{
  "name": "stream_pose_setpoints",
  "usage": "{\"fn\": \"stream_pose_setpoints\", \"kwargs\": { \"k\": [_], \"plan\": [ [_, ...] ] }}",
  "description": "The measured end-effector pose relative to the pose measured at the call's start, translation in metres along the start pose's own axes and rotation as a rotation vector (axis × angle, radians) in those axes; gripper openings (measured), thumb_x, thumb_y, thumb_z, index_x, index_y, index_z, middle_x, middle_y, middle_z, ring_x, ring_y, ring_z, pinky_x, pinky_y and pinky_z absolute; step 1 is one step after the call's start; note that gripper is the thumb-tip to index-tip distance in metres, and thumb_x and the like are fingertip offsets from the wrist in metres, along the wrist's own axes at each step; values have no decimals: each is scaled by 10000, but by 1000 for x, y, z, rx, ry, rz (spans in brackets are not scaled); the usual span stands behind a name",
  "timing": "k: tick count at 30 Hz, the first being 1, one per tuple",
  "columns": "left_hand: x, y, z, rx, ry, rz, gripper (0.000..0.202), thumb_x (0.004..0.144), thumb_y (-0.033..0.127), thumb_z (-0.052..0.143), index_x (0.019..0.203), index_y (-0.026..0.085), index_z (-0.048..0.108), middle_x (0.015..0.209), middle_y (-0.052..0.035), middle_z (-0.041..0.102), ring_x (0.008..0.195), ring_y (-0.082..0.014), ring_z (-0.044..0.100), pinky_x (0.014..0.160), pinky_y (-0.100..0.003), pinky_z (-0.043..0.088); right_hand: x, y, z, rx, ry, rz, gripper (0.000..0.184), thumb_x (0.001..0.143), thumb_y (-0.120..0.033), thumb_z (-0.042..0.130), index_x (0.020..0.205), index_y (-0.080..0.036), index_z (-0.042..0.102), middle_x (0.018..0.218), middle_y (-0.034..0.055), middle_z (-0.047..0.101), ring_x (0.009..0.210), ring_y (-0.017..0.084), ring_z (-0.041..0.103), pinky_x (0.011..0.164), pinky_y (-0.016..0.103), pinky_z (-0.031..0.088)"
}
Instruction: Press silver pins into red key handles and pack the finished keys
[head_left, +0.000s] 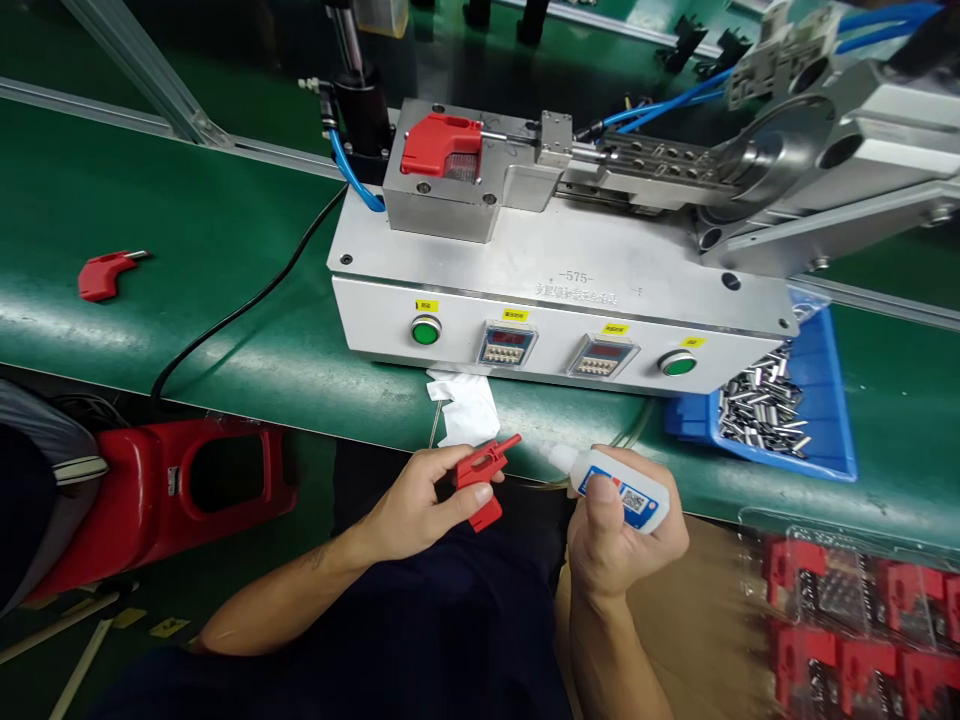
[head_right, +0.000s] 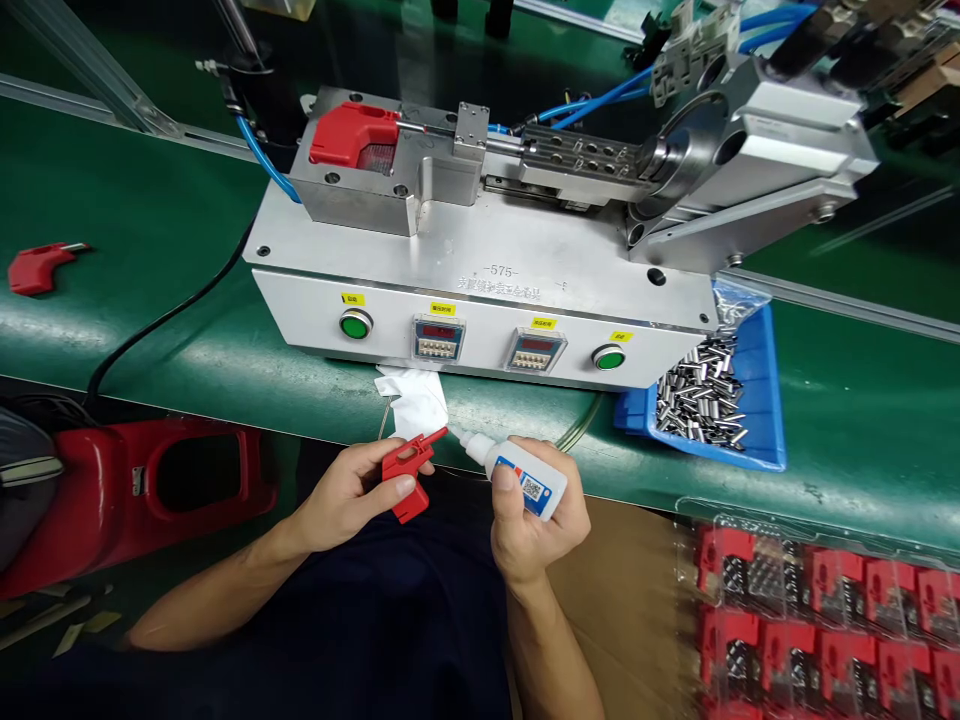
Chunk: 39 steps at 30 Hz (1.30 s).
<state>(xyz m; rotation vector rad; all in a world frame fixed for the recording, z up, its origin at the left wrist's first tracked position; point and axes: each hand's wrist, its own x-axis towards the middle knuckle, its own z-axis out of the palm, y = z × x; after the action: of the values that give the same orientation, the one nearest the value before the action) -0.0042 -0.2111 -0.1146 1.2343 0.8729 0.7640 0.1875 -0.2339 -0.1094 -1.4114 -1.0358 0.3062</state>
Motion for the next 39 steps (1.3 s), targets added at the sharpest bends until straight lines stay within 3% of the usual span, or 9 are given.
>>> {"fn": "stream_pose_setpoints", "kwargs": {
  "k": [5, 8, 17, 23, 34, 39],
  "plan": [
    [2, 0, -3, -108, -23, -71, 265, 948, 395, 696, 1021, 155, 780, 905, -63, 759, 722, -169, 666, 670, -241, 533, 5, 2, 3, 176, -28, 159, 280, 875, -473, 756, 923, -199, 721, 773, 14, 664, 463, 129, 553, 432, 283, 439],
    [4, 0, -5, -157, -19, -99, 264, 940, 407, 711, 1001, 159, 781, 859, -48, 745, 688, -152, 644, 656, -229, 526, 7, 1, 3, 215, -42, 180, 279, 859, -473, 767, 895, -200, 717, 719, -2, 647, 444, 133, 552, 407, 275, 426],
    [5, 0, -4, -151, -18, -105, 254, 940, 392, 712, 1007, 156, 779, 847, -41, 732, 681, -146, 633, 644, -221, 514, -1, 7, -3, 160, -58, 92, 195, 901, -380, 757, 975, -200, 765, 790, 22, 683, 512, 138, 583, 442, 274, 417],
    [4, 2, -2, -108, -16, -66, 193, 949, 317, 690, 1026, 157, 765, 903, -34, 754, 728, -138, 659, 690, -209, 523, -4, 12, -5, 52, -81, 5, 230, 918, -417, 735, 992, -201, 759, 816, 34, 695, 605, 170, 622, 522, 301, 470],
    [4, 3, -2, -58, -19, -47, 175, 959, 300, 673, 1036, 163, 750, 911, -20, 754, 756, -131, 666, 701, -192, 510, -3, 7, -8, -38, -110, -174, 193, 931, -368, 744, 1032, -204, 761, 766, 30, 697, 578, 155, 593, 524, 302, 490],
    [4, 3, -2, -44, -20, -39, 173, 960, 297, 672, 1042, 164, 747, 916, -20, 755, 760, -135, 667, 703, -198, 505, -2, 7, -9, -43, -102, -184, 186, 924, -342, 751, 1051, -207, 761, 786, 35, 706, 599, 164, 600, 548, 312, 485]
  ]
}}
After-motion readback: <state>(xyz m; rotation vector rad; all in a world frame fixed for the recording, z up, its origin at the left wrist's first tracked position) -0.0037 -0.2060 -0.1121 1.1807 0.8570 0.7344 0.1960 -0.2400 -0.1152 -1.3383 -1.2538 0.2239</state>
